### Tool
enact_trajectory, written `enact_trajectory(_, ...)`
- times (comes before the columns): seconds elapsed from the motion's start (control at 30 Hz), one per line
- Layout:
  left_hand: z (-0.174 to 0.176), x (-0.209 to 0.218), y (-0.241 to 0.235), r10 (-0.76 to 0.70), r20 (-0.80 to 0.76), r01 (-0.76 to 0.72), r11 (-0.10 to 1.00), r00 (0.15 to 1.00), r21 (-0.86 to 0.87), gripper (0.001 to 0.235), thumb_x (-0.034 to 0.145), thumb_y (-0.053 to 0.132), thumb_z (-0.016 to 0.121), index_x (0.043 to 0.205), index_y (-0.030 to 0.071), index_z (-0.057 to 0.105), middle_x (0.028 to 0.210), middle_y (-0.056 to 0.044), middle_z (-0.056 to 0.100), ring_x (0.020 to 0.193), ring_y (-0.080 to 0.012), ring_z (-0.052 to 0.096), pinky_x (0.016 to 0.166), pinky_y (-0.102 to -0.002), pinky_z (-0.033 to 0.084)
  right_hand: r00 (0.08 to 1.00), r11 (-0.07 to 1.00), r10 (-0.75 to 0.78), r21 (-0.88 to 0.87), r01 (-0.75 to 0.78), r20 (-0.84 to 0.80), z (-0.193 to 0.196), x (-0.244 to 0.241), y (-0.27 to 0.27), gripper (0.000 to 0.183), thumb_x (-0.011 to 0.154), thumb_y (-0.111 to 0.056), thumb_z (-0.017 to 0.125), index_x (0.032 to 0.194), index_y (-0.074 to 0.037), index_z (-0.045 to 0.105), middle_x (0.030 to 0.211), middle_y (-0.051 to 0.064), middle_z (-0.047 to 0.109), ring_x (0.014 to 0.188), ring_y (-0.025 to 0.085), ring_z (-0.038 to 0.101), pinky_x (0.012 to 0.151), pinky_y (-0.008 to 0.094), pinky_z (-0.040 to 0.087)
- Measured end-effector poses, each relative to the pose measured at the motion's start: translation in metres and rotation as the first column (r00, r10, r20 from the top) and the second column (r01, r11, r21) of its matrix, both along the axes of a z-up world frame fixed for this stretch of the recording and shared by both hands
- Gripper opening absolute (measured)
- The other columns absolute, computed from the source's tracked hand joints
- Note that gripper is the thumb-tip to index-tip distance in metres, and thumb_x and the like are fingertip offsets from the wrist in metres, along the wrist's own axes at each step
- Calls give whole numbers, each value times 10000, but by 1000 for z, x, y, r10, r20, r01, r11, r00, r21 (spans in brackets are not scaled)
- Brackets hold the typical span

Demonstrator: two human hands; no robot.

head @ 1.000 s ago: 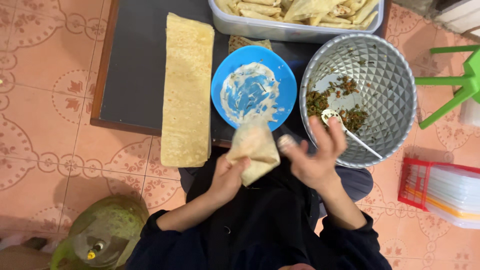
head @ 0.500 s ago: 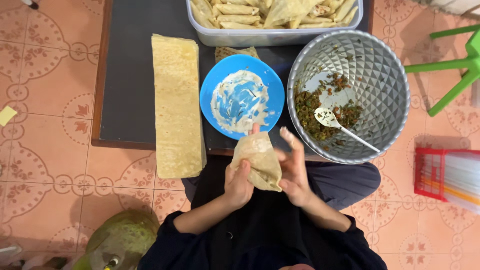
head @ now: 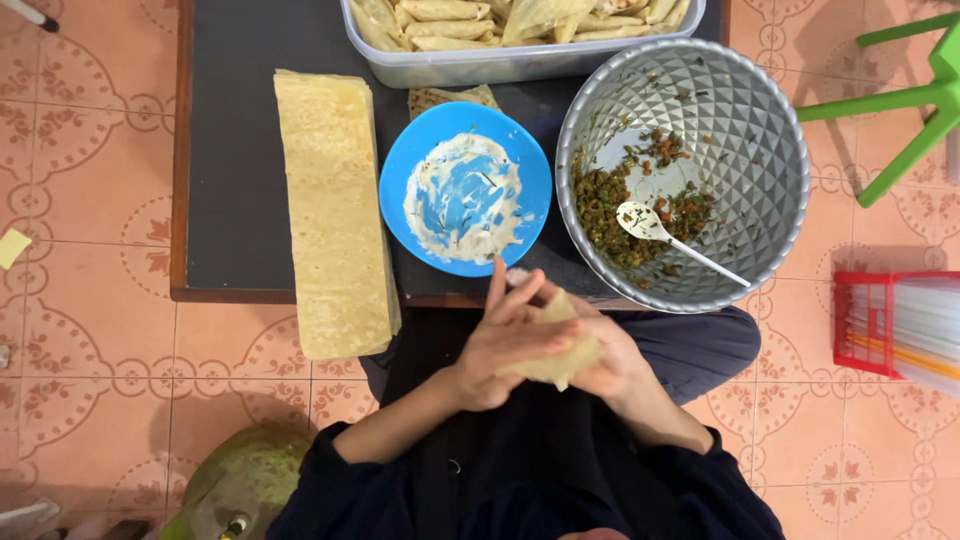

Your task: The person folds square pastry sheets into cones, fills them with a vegetable mixture using a spoon, seals the edges with a white paste, and places the finished samosas into a container. The process is repeated continuously.

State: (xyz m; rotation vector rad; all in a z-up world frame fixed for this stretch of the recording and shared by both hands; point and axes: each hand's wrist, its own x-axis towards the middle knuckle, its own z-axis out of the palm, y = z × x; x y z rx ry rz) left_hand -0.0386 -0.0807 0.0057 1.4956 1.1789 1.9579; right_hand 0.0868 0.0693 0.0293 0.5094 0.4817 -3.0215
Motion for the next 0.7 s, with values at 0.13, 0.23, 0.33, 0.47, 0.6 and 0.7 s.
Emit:
enact_trajectory(0.13,8,-13,-6,181,-84,-189,977,980,-94,546,1147,400,322,1257,44,721,1348,-106,710,1584,-324,304,1330,-564,-113,961,988,-156,44,150,230,31,5,-7,933,674,127,653,1518,-65,302,1278,224,552,1074,330,717,912,463,637)
enact_trajectory(0.23,10,-6,-1,286,0,-283,949,958,-139,530,1152,376,339,1215,15,721,1264,-126,736,1451,-336,506,1326,-547,64,925,697,-324,612,375,-197,29,3,-19,809,882,149,692,1512,-143,278,1280,187,528,1001,305,730,808,420,667)
enact_trajectory(0.33,7,7,4,378,146,-346,916,914,-203,461,1138,292,388,1107,-22,725,1083,-133,762,1080,-273,703,1075,-438,401,808,232,-392,803,549,-439,11,-1,-16,745,925,108,748,1470,-179,328,1264,136,534,862,188,756,680,311,636)
enact_trajectory(0.47,-4,18,7,453,365,-314,870,813,-381,430,1119,181,498,794,-43,668,661,-37,608,557,-85,524,549,-263,377,808,58,-386,863,502,-444,-11,-4,-8,774,866,11,844,1475,-150,394,1090,107,601,851,134,638,698,235,553)
enact_trajectory(0.6,-18,18,12,480,492,-212,837,726,-504,509,1100,205,527,654,-24,611,551,37,518,506,-25,402,476,-284,287,890,229,-323,886,403,-322,-12,5,-4,822,834,-63,868,1490,-114,376,1031,116,654,917,173,673,804,279,568)
enact_trajectory(0.7,-25,15,13,503,512,-199,821,696,-536,495,1090,205,557,653,-24,596,569,65,513,531,-12,392,483,-290,282,926,297,-273,893,339,-261,-7,12,-2,752,851,28,824,1472,-82,413,1012,139,663,924,196,677,831,318,590)
